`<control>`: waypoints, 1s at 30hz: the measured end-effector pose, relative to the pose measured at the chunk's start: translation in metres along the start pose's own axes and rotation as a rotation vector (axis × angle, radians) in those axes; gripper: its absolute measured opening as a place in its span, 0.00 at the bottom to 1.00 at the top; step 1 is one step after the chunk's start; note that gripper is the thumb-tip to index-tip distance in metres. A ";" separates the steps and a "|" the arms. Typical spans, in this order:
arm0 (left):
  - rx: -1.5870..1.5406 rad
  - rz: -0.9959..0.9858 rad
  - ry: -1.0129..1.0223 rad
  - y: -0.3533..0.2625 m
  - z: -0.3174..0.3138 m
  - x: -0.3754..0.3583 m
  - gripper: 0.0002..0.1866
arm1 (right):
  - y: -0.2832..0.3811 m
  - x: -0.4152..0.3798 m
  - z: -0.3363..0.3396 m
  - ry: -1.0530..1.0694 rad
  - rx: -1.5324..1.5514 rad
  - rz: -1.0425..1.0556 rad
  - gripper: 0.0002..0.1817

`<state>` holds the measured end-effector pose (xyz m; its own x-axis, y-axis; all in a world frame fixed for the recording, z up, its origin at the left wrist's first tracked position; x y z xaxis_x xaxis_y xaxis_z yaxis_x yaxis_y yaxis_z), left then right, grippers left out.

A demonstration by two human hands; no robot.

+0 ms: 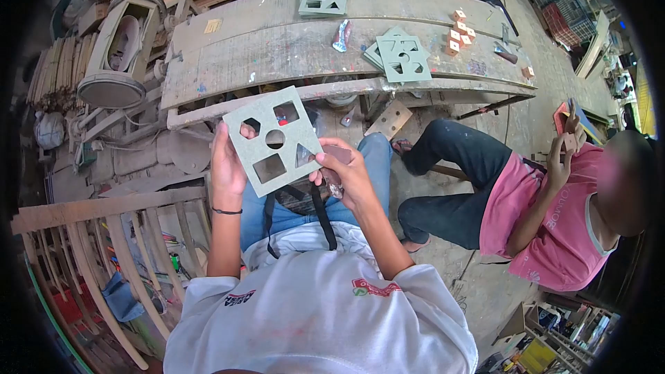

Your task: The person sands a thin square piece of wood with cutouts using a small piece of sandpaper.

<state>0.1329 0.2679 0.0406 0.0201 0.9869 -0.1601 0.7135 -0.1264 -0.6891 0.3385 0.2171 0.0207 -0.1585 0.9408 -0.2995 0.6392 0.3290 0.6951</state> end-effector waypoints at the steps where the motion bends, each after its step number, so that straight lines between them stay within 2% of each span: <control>1: -0.001 -0.001 -0.001 0.000 -0.006 -0.003 0.14 | -0.001 -0.001 0.000 0.001 -0.001 -0.001 0.16; 6: 0.135 0.040 -0.104 0.011 -0.010 -0.019 0.07 | 0.002 -0.001 0.005 -0.047 0.061 0.086 0.17; 9: 0.233 0.012 -0.007 0.020 -0.008 -0.029 0.06 | 0.012 0.001 0.003 -0.097 0.028 0.142 0.16; 12: 0.283 -0.039 -0.058 0.016 -0.010 -0.043 0.05 | 0.019 0.000 0.000 -0.081 -0.074 0.164 0.15; 15: 0.366 -0.065 -0.089 0.006 -0.004 -0.046 0.06 | 0.021 -0.002 -0.001 -0.076 -0.240 0.093 0.12; 18: 0.570 -0.106 -0.015 -0.010 -0.008 -0.046 0.08 | 0.014 0.002 -0.001 0.016 -0.184 0.023 0.09; 23: 0.560 -0.075 0.027 -0.013 -0.005 -0.045 0.09 | 0.022 0.007 -0.009 0.054 -0.203 0.048 0.07; 25: 0.464 -0.050 0.056 -0.011 -0.008 -0.048 0.09 | 0.028 0.008 -0.012 0.058 -0.213 0.072 0.07; 30: 0.551 -0.053 0.108 -0.016 -0.010 -0.054 0.09 | 0.048 0.009 -0.018 0.051 -0.200 0.123 0.07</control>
<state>0.1277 0.2171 0.0671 0.0869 0.9943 -0.0619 0.2451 -0.0816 -0.9660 0.3545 0.2431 0.0634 -0.1294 0.9761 -0.1747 0.4951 0.2163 0.8415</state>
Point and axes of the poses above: each hand's wrist, its own x-axis towards the middle knuckle, its own z-axis out of the back of the hand, y = z × x, the point moved 8 cm from there along x, towards the middle knuckle, and after that the axes turned 3 degrees about z, right-handed, at the moved point
